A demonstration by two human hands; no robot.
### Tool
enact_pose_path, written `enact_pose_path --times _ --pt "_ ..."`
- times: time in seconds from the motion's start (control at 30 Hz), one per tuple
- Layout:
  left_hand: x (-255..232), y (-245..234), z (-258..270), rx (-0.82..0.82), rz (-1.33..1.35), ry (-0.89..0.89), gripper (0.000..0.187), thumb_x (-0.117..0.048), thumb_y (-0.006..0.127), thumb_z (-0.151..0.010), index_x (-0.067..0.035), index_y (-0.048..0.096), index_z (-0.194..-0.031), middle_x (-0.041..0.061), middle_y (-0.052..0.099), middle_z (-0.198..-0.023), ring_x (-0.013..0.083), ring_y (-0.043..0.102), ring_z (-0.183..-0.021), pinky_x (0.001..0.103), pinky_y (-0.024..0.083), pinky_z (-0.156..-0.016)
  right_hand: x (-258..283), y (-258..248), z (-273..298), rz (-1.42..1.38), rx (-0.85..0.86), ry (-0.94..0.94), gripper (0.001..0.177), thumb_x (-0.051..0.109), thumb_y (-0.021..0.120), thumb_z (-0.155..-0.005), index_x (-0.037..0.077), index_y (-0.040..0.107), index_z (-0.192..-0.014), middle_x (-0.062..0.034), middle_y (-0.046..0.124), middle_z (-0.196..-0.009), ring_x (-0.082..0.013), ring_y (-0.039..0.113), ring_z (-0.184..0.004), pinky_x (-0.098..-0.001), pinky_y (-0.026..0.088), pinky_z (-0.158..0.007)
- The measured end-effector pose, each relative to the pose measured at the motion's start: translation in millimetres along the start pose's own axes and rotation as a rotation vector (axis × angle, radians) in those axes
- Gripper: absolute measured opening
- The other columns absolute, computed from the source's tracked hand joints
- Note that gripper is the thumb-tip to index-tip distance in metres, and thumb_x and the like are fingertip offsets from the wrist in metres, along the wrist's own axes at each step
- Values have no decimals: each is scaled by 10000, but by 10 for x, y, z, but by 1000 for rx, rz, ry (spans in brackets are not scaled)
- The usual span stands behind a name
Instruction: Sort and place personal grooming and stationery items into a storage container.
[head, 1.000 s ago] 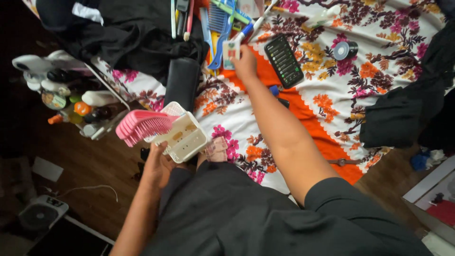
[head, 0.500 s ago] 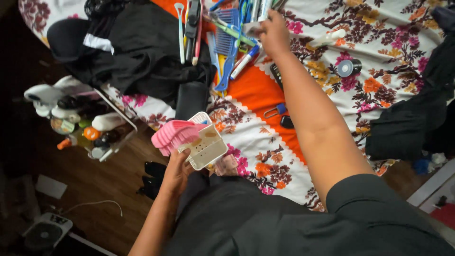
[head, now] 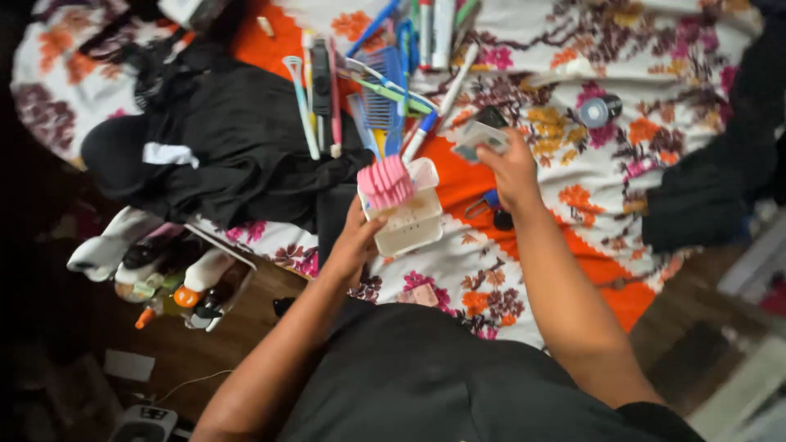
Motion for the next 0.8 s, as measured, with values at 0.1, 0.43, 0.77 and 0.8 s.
enact_pose_path --times 0.1,0.43,0.77,0.8 --pt "5 -47 -244 94 -24 90 856 -170 676 -900 -122 238 -1633 109 536 -1517 267 500 -1415 399 430 -1134 477 196 545 -193 -19 -23 393 -79 694 -897 83 603 -1242 -66 676 -1178 -148 673 -1083 -279 547 -978" --pt "-90 14 475 -48 -136 -48 886 -232 665 -846 -252 219 -1611 8 508 -1476 203 544 -1298 398 533 -936 1128 1279 1378 277 542 -275 206 -49 748 -906 32 692 -1087 -74 675 -1094 -181 667 -1066 -335 529 -933" --pt "596 -462 1468 -260 5 127 860 -319 683 -857 -207 231 -1580 60 563 -1431 247 599 -1245 446 563 -864 781 1394 2036 548 594 -310 192 -26 679 -875 31 692 -1058 -56 692 -1036 -151 685 -941 -293 555 -832" --pt "734 -562 1481 -259 96 143 814 -330 675 -879 -136 264 -1554 97 571 -1417 293 632 -1232 470 590 -859 721 1306 2054 543 584 -311 191 -20 671 -881 30 695 -1064 -59 692 -1049 -144 685 -953 -285 552 -851"
Point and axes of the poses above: each hand's wrist, its own z-axis away from the middle knuckle, its own y-axis out of the palm, x = y × z, the point moved 3 cm from there along -z, towards the middle knuckle
